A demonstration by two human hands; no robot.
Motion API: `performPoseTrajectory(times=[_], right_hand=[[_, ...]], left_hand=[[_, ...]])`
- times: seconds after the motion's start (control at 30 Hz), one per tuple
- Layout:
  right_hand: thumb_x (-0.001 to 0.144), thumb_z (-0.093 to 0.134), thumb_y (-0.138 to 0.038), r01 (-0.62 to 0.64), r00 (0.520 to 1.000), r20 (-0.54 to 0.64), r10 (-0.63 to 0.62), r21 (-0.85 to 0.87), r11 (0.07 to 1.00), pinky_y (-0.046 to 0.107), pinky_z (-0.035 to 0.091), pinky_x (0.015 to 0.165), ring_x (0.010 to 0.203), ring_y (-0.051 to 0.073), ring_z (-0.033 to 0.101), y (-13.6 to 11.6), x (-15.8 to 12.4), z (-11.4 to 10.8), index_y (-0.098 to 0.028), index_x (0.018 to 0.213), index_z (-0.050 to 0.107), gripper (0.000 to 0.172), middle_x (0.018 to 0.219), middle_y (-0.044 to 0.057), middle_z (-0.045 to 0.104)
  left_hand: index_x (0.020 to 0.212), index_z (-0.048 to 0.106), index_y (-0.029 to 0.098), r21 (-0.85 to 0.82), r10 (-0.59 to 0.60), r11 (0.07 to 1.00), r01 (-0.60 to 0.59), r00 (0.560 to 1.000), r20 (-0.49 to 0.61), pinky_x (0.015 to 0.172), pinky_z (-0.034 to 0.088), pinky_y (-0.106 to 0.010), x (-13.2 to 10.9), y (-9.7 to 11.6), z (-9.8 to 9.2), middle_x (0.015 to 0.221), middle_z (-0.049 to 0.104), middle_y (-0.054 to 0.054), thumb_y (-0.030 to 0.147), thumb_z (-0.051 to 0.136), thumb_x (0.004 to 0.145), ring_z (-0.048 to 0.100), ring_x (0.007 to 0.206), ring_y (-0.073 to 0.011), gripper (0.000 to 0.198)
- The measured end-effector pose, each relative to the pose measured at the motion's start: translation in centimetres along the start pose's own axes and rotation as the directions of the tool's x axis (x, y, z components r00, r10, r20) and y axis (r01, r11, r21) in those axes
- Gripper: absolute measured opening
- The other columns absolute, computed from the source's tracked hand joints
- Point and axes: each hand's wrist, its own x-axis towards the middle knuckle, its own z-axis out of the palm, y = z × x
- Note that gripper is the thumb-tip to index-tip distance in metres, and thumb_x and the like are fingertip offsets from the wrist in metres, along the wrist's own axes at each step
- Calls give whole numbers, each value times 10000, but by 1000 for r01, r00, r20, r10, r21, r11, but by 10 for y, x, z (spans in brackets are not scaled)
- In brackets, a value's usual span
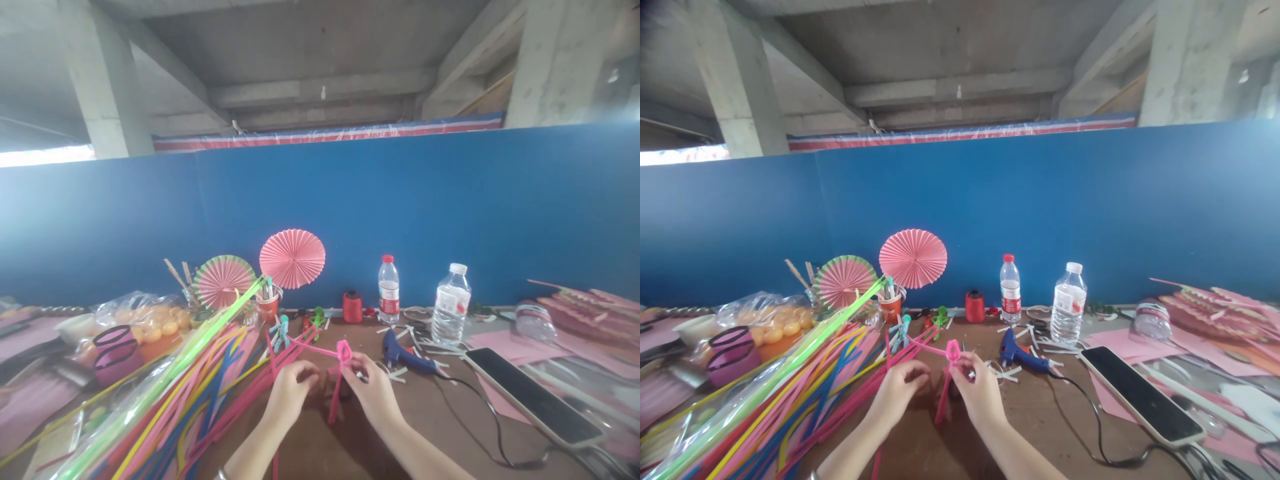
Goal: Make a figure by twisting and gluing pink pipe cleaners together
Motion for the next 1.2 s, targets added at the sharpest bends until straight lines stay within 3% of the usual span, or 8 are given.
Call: performPoseTrajectory(times=[0.23, 0.37, 0.47, 0.53, 0.7, 0.87, 1.03, 1.2], right_hand=[[800, 482, -242, 68, 994, 81, -70, 27, 997, 300, 441, 825, 916, 206, 606, -14, -11, 1, -196, 1022, 579, 247, 991, 57, 663], [717, 604, -264, 45, 997, 64, -37, -115, 992, 292, 432, 824, 904, 212, 608, -12, -14, 7, -207, 1033, 549, 325, 938, 35, 670], [743, 570, -286, 20, 999, 52, -10, -198, 980, 301, 441, 764, 839, 224, 622, -8, -13, 11, -201, 980, 591, 252, 874, 40, 683], [759, 548, -284, 27, 998, 56, -16, -202, 979, 301, 442, 743, 816, 226, 624, -6, -12, 12, -189, 958, 611, 229, 868, 49, 685], [776, 525, -271, 46, 997, 62, -34, -201, 979, 288, 447, 735, 812, 222, 630, -6, -12, 10, -174, 948, 611, 215, 881, 59, 689], [793, 506, -277, 69, 996, 62, -58, -196, 978, 272, 450, 745, 826, 218, 632, -5, -9, 6, -195, 903, 609, 171, 868, 46, 691], [791, 502, -304, 56, 998, -10, -60, -233, 971, 289, 443, 700, 783, 242, 621, 3, -2, -2, -186, 859, 612, 175, 824, 68, 682], [783, 516, -324, 44, 998, -30, -53, -260, 965, 288, 436, 671, 753, 236, 603, 7, 1, -4, -193, 901, 597, 194, 803, 50, 666]], left_hand=[[826, 667, 164, 128, -34, 991, 41, 998, -58, 666, 465, -282, 0, -10, 14, 715, 681, -34, 94, 498, 622, 627, 688, -190, 274], [861, 662, 145, 196, -9, 980, 29, 995, -102, 695, 454, -315, 3, -11, 12, 751, 648, -55, 122, 527, 624, 589, 696, -200, 274], [942, 646, 132, 209, 7, 978, 13, 996, -94, 699, 456, -314, 4, -10, 11, 877, 650, -81, 129, 526, 631, 579, 677, -183, 333], [986, 637, 134, 201, 8, 980, 5, 998, -64, 701, 457, -308, 6, -9, 10, 897, 657, -79, 126, 509, 644, 587, 668, -174, 366], [1053, 633, 160, 118, -33, 993, 20, 994, 108, 584, 454, -269, 15, 2, 16, 599, 657, 0, 122, 451, 672, 608, 567, -173, 424], [721, 710, 166, 28, -32, 999, 26, 978, 206, 553, 430, -248, 25, 11, 22, 604, 674, -3, 154, 523, 629, 603, 561, -171, 208], [594, 684, 156, -63, -74, 995, 83, 988, 139, 488, 384, -249, 28, 10, 5, 460, 586, 14, 270, 609, 646, 530, 446, -151, 146], [681, 683, 138, -291, -79, 953, 89, 996, 45, 532, 420, -239, 30, 25, -26, 550, 609, -2, 303, 673, 653, 534, 505, -125, 168]])
